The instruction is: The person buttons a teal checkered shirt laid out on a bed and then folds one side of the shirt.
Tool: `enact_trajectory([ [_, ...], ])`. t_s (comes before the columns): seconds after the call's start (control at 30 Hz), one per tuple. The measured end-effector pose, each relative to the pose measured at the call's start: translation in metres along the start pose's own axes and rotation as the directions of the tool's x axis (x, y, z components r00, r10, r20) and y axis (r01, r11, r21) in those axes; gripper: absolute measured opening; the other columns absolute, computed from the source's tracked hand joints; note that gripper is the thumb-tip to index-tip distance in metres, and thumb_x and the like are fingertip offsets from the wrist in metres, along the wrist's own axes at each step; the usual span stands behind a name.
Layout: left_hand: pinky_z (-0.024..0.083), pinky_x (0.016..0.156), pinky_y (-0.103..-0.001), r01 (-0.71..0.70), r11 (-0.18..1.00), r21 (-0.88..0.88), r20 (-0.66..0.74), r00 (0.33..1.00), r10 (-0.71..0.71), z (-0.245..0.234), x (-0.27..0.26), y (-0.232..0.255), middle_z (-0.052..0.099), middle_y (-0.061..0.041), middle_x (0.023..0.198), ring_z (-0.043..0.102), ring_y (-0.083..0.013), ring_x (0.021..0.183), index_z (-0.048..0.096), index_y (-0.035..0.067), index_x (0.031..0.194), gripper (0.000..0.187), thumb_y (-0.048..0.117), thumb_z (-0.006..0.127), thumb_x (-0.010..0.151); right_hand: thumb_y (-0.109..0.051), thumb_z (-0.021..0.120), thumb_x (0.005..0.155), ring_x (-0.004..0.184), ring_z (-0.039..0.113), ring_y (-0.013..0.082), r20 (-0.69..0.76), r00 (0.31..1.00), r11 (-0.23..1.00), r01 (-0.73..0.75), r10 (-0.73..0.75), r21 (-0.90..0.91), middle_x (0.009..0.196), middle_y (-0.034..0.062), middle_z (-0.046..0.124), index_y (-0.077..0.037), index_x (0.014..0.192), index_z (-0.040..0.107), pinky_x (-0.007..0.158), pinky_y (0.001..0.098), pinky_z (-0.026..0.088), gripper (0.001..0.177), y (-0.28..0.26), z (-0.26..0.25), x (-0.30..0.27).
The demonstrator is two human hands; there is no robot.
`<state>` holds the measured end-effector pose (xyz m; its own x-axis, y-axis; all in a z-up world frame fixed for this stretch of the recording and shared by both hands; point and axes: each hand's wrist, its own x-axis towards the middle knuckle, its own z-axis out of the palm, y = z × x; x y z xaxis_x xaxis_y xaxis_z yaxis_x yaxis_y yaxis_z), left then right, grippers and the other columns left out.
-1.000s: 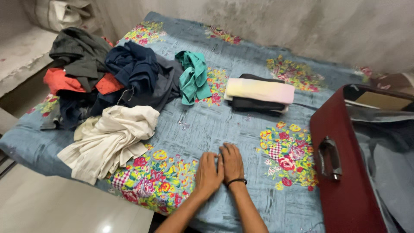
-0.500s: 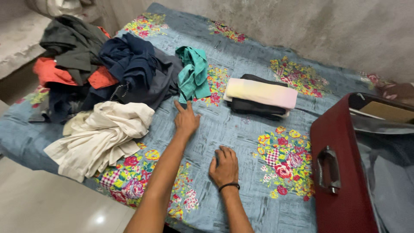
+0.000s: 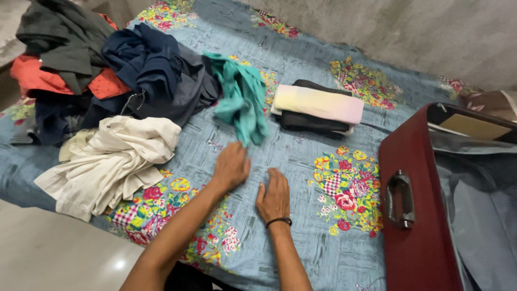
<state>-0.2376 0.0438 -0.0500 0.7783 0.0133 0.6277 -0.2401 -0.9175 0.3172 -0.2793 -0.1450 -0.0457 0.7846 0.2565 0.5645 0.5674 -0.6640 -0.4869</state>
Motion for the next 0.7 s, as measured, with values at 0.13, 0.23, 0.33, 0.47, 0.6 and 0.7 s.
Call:
enact_trajectory([
  [0.13,0.051,0.064,-0.049,-0.093,0.941,-0.325,0.05,0.992,0.115,-0.028,-0.044,0.062,0.064,-0.016,0.076,0.063,-0.0374,0.071,0.069,0.005,0.073,0.024,0.025,0.069,0.087,-0.013,0.063,0.085,0.132,0.045,0.0456,-0.185,0.978,0.995,0.098,-0.095,0.007,0.144,0.0306,0.048,0.006,0.139,0.045,0.112,0.0522,0.037,0.061,-0.008,-0.009,-0.001],
  [0.23,0.049,0.055,-0.048,-0.1,0.915,-0.391,0.06,0.989,0.133,-0.032,-0.054,0.074,0.061,-0.014,0.064,0.061,-0.0361,0.057,0.065,0.005,0.059,0.038,0.026,0.07,0.09,-0.01,0.063,0.08,0.132,0.048,0.0439,-0.1,0.988,0.993,0.116,-0.115,0.006,0.144,0.0255,0.05,0.001,0.137,0.051,0.111,0.0509,0.038,0.059,-0.005,-0.013,-0.003],
  [0.33,0.048,0.053,-0.048,-0.006,0.926,-0.377,0.029,0.999,0.018,-0.029,-0.059,0.074,0.062,-0.015,0.062,0.062,-0.0358,0.055,0.064,0.005,0.057,0.042,0.028,0.07,0.091,-0.012,0.066,0.078,0.127,0.054,0.04,-0.006,0.994,0.994,0.112,-0.112,0.005,0.137,0.0176,0.059,-0.005,0.128,0.059,0.109,0.0487,0.043,0.05,-0.002,-0.012,0.0],
  [0.47,0.048,0.054,-0.047,0.048,0.922,-0.384,0.016,0.999,-0.045,-0.028,-0.06,0.072,0.064,-0.015,0.063,0.063,-0.0355,0.057,0.065,0.005,0.058,0.04,0.028,0.071,0.09,-0.011,0.065,0.082,0.12,0.061,0.0368,0.014,0.983,0.979,0.181,-0.183,0.09,0.133,0.0144,0.064,-0.005,0.124,0.064,0.104,0.0467,0.047,0.042,-0.002,-0.013,-0.002],
  [0.6,0.052,0.058,-0.043,-0.212,0.849,-0.484,-0.129,0.977,0.171,-0.045,-0.059,0.069,0.066,-0.015,0.077,0.067,-0.0344,0.065,0.065,0.003,0.078,0.028,0.029,0.075,0.085,-0.012,0.066,0.077,0.12,0.064,0.0357,0.007,0.941,0.936,0.335,-0.338,0.11,0.133,0.0138,0.068,-0.008,0.108,0.066,0.101,0.0444,0.048,0.031,0.004,-0.017,-0.004],
  [0.7,0.055,0.061,-0.041,-0.331,0.83,-0.449,-0.246,0.939,0.241,-0.06,-0.06,0.075,0.068,-0.015,0.091,0.069,-0.0339,0.069,0.067,0.003,0.105,0.036,0.029,0.077,0.081,-0.009,0.065,0.08,0.114,0.065,0.0362,-0.03,0.973,0.948,0.231,-0.231,0.219,0.127,0.0151,0.069,-0.005,0.107,0.063,0.1,0.0455,0.05,0.027,0.007,-0.016,-0.005],
])
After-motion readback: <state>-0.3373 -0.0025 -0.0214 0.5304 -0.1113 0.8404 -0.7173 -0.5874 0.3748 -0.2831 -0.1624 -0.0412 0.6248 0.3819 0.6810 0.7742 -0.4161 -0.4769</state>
